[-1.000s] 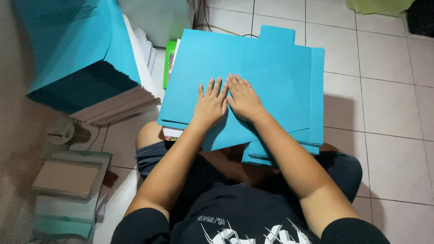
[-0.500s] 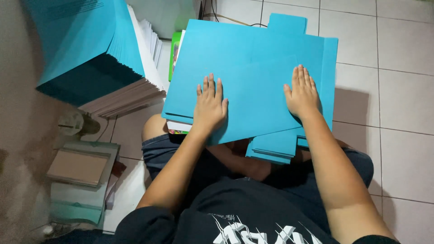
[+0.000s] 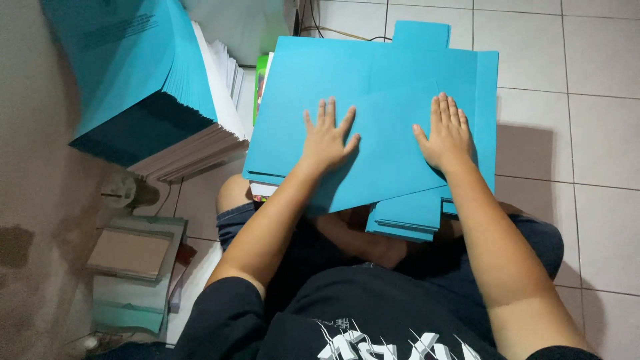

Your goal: The person sits on the floor and repeatedly folds light blue paper sheets in half. They smooth the creases with their hands and stack the folded sheets on top of a book placed on their lap.

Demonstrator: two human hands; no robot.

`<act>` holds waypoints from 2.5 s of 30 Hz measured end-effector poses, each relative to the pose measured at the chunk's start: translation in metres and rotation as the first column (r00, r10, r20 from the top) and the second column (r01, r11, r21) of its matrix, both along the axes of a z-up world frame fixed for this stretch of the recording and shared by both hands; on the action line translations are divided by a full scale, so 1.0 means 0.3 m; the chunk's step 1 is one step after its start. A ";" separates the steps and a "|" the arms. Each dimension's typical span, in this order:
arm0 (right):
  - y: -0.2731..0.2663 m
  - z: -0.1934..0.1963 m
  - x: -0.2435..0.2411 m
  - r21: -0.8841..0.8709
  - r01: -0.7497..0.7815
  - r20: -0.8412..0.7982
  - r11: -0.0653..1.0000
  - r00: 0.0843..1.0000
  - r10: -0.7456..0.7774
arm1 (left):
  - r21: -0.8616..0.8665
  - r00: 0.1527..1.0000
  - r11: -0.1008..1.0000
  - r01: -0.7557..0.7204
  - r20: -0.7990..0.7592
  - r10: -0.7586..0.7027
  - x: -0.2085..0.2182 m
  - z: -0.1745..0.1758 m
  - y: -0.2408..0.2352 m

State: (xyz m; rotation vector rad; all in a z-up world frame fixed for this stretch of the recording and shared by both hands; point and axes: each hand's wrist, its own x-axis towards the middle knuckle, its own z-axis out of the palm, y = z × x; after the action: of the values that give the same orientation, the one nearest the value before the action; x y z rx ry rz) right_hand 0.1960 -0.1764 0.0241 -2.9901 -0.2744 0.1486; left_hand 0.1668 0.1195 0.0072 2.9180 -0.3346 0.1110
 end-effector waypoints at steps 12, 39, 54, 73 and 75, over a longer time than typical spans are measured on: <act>0.246 0.000 0.084 -0.027 -0.309 0.107 0.951 0.945 0.310 | -0.150 0.985 0.974 -0.171 -0.002 0.172 0.032 0.044 -0.134; 0.177 0.329 -0.688 0.677 -0.235 0.519 0.697 0.824 -0.227 | -0.554 0.983 0.832 -0.015 0.144 0.114 -0.665 0.464 0.201; 1.043 0.631 -0.376 0.461 -0.789 0.748 0.406 0.592 0.301 | -0.884 0.711 0.211 -0.418 -0.174 0.681 -0.604 0.838 0.953; 1.604 0.385 -0.058 0.626 -0.504 0.180 0.594 0.835 0.519 | -0.681 0.805 0.601 -0.419 0.028 0.593 -0.438 0.335 1.505; 1.614 0.346 -0.036 0.660 -0.473 0.182 0.583 0.855 0.486 | -0.659 0.777 0.582 -0.477 -0.007 0.629 -0.442 0.357 1.483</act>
State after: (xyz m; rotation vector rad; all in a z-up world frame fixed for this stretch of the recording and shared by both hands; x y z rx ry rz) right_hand 0.1853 0.3079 0.1280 -2.0946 -0.9203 0.0946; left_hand 0.0341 0.5644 0.1143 2.2047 0.5348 0.5465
